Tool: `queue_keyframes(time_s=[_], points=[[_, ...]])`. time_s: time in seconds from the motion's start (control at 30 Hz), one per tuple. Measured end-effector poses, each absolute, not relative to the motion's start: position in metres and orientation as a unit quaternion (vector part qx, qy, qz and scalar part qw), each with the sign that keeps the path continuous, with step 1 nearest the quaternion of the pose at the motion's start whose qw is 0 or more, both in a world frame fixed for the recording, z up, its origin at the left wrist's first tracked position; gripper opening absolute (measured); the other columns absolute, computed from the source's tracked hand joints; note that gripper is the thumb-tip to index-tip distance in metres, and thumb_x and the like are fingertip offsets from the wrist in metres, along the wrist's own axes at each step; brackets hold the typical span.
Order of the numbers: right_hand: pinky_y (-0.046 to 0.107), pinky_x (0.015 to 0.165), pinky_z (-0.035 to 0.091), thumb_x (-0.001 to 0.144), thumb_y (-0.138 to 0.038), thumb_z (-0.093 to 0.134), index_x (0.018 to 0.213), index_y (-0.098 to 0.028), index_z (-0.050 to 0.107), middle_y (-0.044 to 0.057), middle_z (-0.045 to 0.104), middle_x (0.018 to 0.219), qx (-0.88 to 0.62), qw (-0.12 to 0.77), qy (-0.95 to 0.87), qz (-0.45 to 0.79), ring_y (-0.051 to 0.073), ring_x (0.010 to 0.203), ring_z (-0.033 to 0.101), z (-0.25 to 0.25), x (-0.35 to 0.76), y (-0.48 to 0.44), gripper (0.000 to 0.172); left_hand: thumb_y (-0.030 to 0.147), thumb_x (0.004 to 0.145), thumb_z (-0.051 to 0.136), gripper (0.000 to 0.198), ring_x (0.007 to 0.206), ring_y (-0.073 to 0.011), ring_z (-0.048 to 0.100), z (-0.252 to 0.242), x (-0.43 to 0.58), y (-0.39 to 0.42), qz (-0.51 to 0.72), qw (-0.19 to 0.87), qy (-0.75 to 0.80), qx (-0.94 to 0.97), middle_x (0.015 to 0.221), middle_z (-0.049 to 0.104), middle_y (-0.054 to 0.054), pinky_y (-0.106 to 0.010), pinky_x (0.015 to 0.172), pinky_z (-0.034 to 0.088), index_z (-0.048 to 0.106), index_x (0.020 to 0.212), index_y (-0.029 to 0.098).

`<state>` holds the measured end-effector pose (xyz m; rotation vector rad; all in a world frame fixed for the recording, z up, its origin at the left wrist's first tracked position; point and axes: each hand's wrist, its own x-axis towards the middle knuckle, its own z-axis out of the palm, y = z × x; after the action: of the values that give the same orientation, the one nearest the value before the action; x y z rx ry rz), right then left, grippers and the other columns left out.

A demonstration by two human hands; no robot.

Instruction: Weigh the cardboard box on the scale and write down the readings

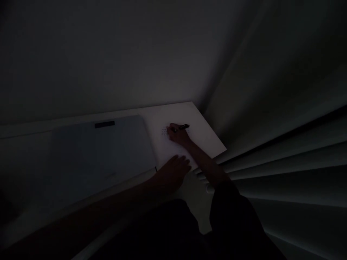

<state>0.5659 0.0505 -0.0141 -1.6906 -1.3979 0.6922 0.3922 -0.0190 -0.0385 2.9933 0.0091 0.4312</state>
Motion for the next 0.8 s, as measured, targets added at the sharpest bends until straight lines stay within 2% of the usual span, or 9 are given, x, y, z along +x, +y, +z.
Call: queue_keyframes(time_s=[0.23,0.4,0.6,0.8], points=[[0.020,0.055,0.040,0.091,-0.050,0.045,0.072,-0.018,0.043,-0.002,0.051,0.060,-0.678,0.392,-0.564,0.263,0.010,0.055,0.050,-0.016,0.568,0.051,0.037,0.030,0.098,0.034,0.044,0.135,-0.0311,0.039,-0.024,0.389,-0.018,0.104,0.061,-0.006,0.993,0.144,0.047,-0.011,-0.051,0.113,0.028,0.051,0.136,0.014],[0.020,0.053,0.038,0.091,-0.048,0.045,0.072,-0.019,0.043,-0.003,0.049,0.058,-0.679,0.397,-0.560,0.261,0.009,0.052,0.047,-0.016,0.567,0.050,0.035,0.029,0.097,0.036,0.042,0.135,-0.0302,0.040,-0.031,0.392,-0.019,0.132,0.058,0.002,0.990,0.144,0.048,-0.011,-0.050,0.114,0.026,0.052,0.134,0.016],[0.020,0.053,0.040,0.090,-0.044,0.045,0.069,-0.018,0.043,-0.003,0.048,0.057,-0.669,0.414,-0.554,0.273,0.009,0.052,0.048,-0.016,0.566,0.051,0.034,0.026,0.097,0.037,0.041,0.133,-0.0297,0.043,-0.029,0.392,-0.019,0.119,0.062,0.007,0.991,0.142,0.051,-0.010,-0.050,0.112,0.030,0.055,0.132,0.016],[0.020,0.051,0.038,0.090,-0.046,0.045,0.071,-0.019,0.042,-0.003,0.048,0.057,-0.665,0.418,-0.554,0.277,0.009,0.050,0.047,-0.012,0.566,0.048,0.034,0.030,0.100,0.030,0.043,0.132,-0.0307,0.043,-0.034,0.393,-0.018,0.142,0.071,0.000,0.987,0.141,0.051,-0.011,-0.052,0.111,0.030,0.054,0.133,0.015]])
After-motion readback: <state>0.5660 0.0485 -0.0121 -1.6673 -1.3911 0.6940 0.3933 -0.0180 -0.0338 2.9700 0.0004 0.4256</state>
